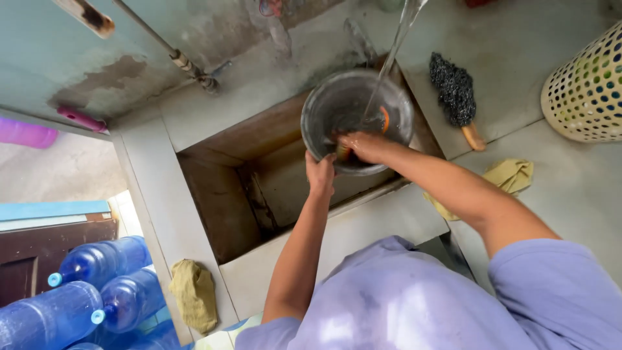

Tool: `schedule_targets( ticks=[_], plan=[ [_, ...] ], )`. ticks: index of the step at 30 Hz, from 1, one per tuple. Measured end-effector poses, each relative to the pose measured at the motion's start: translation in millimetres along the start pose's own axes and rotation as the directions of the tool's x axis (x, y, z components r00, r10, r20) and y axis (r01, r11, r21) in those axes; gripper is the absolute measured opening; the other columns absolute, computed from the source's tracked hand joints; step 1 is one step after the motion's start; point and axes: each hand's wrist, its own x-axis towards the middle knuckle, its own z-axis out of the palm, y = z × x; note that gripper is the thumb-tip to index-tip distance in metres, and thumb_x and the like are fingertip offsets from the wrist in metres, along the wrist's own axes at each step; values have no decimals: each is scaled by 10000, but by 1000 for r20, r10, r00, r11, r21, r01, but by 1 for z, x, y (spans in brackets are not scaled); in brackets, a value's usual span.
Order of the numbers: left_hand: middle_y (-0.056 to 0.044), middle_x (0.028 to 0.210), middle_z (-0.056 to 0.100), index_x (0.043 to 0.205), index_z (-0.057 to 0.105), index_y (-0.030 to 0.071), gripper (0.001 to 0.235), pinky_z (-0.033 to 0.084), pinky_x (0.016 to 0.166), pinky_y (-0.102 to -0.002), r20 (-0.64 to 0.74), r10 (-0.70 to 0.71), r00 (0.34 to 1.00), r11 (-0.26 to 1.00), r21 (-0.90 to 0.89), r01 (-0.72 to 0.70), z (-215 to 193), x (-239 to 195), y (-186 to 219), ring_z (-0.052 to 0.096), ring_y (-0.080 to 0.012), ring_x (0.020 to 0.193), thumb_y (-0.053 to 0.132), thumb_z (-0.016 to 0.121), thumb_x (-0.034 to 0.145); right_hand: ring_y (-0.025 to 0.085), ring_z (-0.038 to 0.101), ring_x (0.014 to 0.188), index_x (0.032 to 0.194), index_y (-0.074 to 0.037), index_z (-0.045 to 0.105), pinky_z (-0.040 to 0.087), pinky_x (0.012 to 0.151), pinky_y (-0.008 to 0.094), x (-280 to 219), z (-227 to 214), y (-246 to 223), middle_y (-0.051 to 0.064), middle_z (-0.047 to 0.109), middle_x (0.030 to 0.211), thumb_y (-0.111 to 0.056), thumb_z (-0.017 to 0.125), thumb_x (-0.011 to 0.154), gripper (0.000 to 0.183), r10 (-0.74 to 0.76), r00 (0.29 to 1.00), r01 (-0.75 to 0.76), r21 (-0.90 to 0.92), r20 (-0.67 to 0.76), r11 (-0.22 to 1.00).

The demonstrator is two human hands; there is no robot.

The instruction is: Washing a basin and large blue water jugs with soap, water, and a brush.

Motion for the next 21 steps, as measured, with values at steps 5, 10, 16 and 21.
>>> schedule_targets(
  ticks=[5, 10, 16, 21],
  plan=[
    [-106, 1140, 656, 1355, 494, 124, 589, 595, 630, -381, 24, -18, 1000, 999, -44, 19, 6, 1, 1, 670, -239, 917, 39, 671, 799, 396, 701, 1078, 1168, -71, 713, 504, 976, 489, 42, -38, 10, 201, 732, 1123, -472, 351, 1113, 543, 727, 611, -791, 231, 313, 566],
    [-101, 1203, 619, 1426, 407, 195, 633, 590, 692, -404, 3, -110, 994, 993, 35, 110, -7, -3, 21, 657, -283, 974, 82, 652, 853, 380, 697, 1087, 1117, -82, 727, 502, 965, 508, 29, -14, 15, 172, 747, 1102, -484, 350, 1099, 551, 444, 830, -457, -46, 337, 888],
    [-183, 1370, 553, 1534, 378, 176, 796, 529, 813, -462, 14, 550, 835, 603, 685, -409, -27, -11, 38, 606, -411, 1062, -11, 686, 824, 361, 729, 941, 1325, -78, 557, 575, 743, 545, 43, -103, -10, 229, 711, 995, -105, 506, 817, 512, 638, 682, -721, 180, 358, 669],
    [-80, 1411, 598, 1590, 395, 266, 982, 552, 791, -440, 289, 800, 527, 108, 794, -599, -42, 5, 74, 534, -385, 1140, -107, 594, 705, 409, 739, 935, 1287, 4, 601, 620, 747, 502, 16, 62, 45, 265, 729, 1141, -194, 717, 907, 444, 682, 559, -603, 796, 473, -57]
  ],
)
